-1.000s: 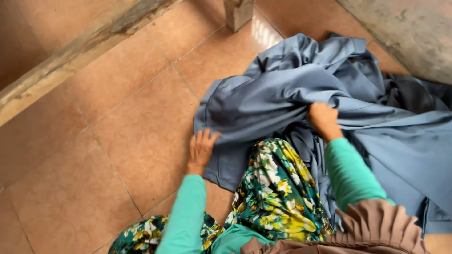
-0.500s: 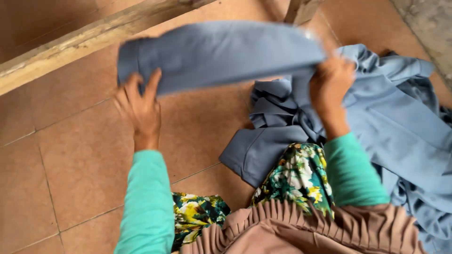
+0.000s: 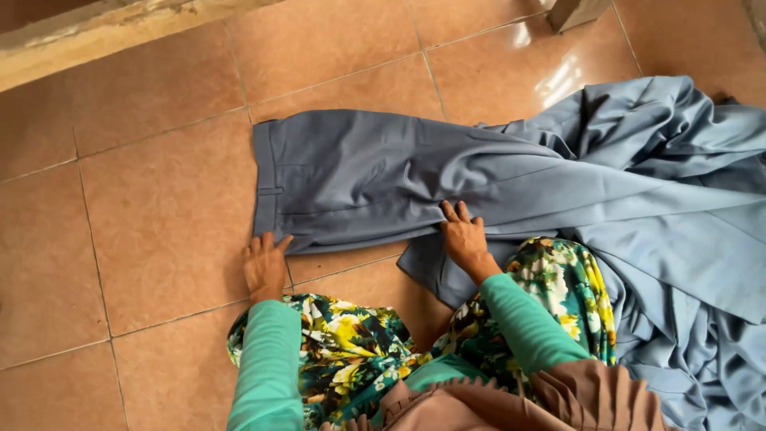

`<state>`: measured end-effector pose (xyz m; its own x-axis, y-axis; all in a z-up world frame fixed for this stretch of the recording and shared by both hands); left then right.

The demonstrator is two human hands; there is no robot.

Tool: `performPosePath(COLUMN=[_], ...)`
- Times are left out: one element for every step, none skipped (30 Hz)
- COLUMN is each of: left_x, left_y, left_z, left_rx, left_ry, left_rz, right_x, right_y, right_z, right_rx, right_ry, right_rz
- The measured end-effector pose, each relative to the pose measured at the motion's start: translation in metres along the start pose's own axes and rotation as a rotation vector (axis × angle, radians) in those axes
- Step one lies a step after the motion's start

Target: The person sits on a tiled floor and folds several pairs of grey trousers by hand. They smooth the fabric, fold the legs together, and fold the trousers into neat rectangles, stacking them on the floor.

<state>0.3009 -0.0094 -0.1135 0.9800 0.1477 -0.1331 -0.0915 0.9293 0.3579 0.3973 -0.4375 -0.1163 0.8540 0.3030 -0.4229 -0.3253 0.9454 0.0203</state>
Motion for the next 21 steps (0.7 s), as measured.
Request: performPosePath(left_x=[-0.003, -0.006, -0.012, -0.02, -0.028, -0.037, -0.046, -0.055, -0.064, -0.071, -0.082, -0.093, -0.103, -0.116, -0.125, -0.126, -0.128, -0.129, -0.123, -0.118, -0.112], left_y=[0.01, 0.022, 0.035, 0.048, 0.062, 0.076, 0.09, 0.106, 0.123, 0.133, 0.145, 0.157, 0.163, 0.17, 0.176, 0.173, 0.172, 0.17, 0.154, 0.135, 0.113], left_z=[-0.01, -0.023, -0.036, -0.046, -0.057, -0.068, -0.083, -0.099, -0.114, -0.119, -0.129, -0.138, -0.142, -0.148, -0.154, -0.139, -0.121, -0.104, -0.088, -0.076, -0.064], left_rx=[-0.003, -0.002, 0.002, 0.0, 0.003, 0.005, 0.004, -0.007, -0.018, -0.018, -0.04, -0.061, -0.061, -0.094, -0.129, -0.13, -0.206, -0.28, -0.28, -0.582, -0.889], left_ry=[0.003, 0.05, 0.102, 0.11, 0.133, 0.155, 0.164, 0.223, 0.279, 0.284, 0.415, 0.546, 0.551, 0.627, 0.698, 0.699, 0.6, 0.501, 0.5, 0.479, 0.453], left_rz=[0.007, 0.043, 0.079, 0.085, 0.153, 0.22, 0.228, 0.299, 0.373, 0.382, 0.462, 0.542, 0.551, 0.629, 0.704, 0.708, 0.75, 0.79, 0.791, 0.83, 0.854], right_x=[0.003, 0.007, 0.009, 0.012, 0.014, 0.016, 0.008, 0.0, -0.008, 0.002, 0.01, 0.017, 0.024, 0.029, 0.036, 0.035, 0.032, 0.027, 0.026, 0.023, 0.021], right_y=[0.012, 0.026, 0.041, 0.057, 0.073, 0.09, 0.106, 0.125, 0.143, 0.155, 0.169, 0.184, 0.198, 0.212, 0.224, 0.231, 0.238, 0.245, 0.247, 0.248, 0.247], right_z=[-0.002, -0.005, -0.009, -0.014, -0.019, -0.023, -0.007, 0.011, 0.029, 0.017, 0.008, -0.002, -0.018, -0.032, -0.044, -0.043, -0.037, -0.032, -0.022, -0.012, -0.001], right_rx=[-0.005, -0.032, -0.058, -0.061, -0.096, -0.13, -0.134, -0.118, -0.102, -0.104, -0.055, -0.004, -0.004, 0.035, 0.074, 0.073, 0.083, 0.093, 0.093, 0.126, 0.157], right_ry=[0.001, 0.02, 0.043, 0.049, 0.024, -0.001, 0.004, -0.012, -0.032, -0.031, -0.094, -0.157, -0.155, -0.219, -0.285, -0.286, -0.429, -0.572, -0.573, -0.609, -0.643], right_rz=[0.006, 0.033, 0.062, 0.07, 0.119, 0.168, 0.177, 0.238, 0.299, 0.309, 0.393, 0.476, 0.485, 0.535, 0.58, 0.584, 0.606, 0.626, 0.627, 0.615, 0.6])
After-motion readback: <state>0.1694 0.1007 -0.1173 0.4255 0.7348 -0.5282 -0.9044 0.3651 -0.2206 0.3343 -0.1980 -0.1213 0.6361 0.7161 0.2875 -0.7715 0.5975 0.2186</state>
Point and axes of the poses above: each hand's wrist, its own x-axis towards the middle knuckle, its own z-axis out of the back of the hand, y = z × x, the point moved 4 cm from there along x, towards the middle knuckle, and after that the axes turned 5 degrees about y, right-handed, at the moved point
